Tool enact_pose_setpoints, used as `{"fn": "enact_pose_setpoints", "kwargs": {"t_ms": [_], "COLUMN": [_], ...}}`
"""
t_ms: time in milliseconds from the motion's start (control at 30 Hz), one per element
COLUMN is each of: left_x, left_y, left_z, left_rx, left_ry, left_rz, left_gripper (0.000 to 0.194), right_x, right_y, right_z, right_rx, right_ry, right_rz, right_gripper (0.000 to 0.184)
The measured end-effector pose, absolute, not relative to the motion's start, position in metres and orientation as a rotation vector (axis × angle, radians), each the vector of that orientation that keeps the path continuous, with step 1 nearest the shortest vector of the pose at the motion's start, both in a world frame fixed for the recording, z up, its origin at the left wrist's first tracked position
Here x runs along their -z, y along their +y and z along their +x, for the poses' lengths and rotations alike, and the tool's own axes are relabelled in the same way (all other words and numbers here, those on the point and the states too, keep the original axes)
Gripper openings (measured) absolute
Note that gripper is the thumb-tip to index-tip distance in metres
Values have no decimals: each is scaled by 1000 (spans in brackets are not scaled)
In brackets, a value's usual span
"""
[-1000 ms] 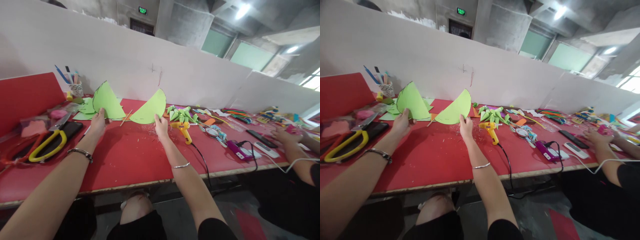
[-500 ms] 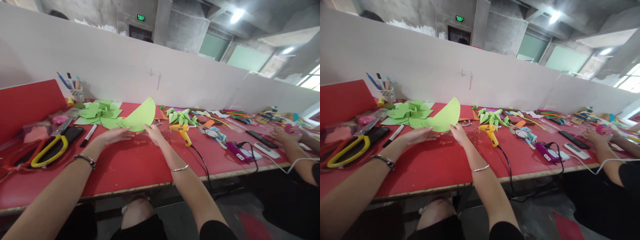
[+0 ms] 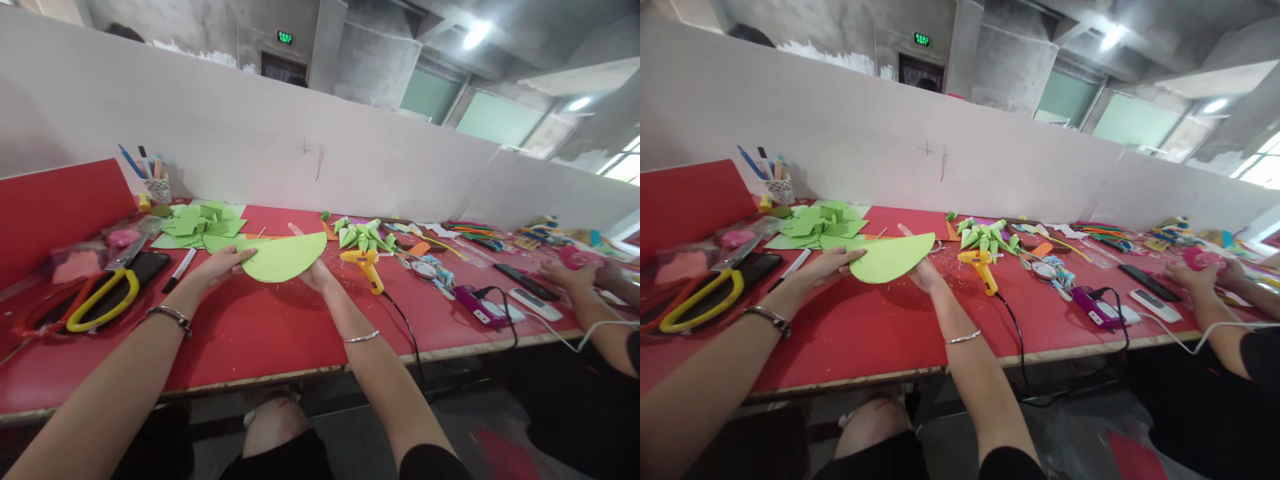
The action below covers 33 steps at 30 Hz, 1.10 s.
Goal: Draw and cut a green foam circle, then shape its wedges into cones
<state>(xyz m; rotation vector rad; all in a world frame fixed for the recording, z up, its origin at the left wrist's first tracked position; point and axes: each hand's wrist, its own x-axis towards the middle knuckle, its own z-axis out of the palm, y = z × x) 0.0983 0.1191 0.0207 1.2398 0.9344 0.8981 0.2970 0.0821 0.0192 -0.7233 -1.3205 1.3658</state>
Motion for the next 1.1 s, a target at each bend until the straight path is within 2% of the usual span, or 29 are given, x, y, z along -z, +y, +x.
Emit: {"fn": "enact_pose_setpoints", "kwargs": {"t_ms": [67, 233, 433, 600, 867, 1100], "left_x": [-20, -16, -12, -9, -16, -11], "left_y": [121, 124, 122, 118, 109, 107], "left_z": [97, 94, 100, 110, 119, 128], "left_rx": [-875, -873, -890, -808, -745, -757], "left_ry": [954, 980, 924, 831, 706, 738], "left_rz": [1252, 1298, 1409, 1409, 1396, 1476], "left_gripper": [25, 25, 29, 27, 23, 31], "right_x": [-25, -25, -10, -8, -10, -15], "right_y": [76, 77, 90, 92, 91, 89], "right_z": [301, 308, 302, 299, 300, 300], "right_rx": [-1340, -1316, -1220, -932, -608, -523], "right_ry": [-1393, -1540, -1541, -1468, -1428, -1472], "right_rz": [-677, -568, -751, -1001, -1125, -1109], "right_gripper": [36, 17, 29, 29, 27, 24]}}
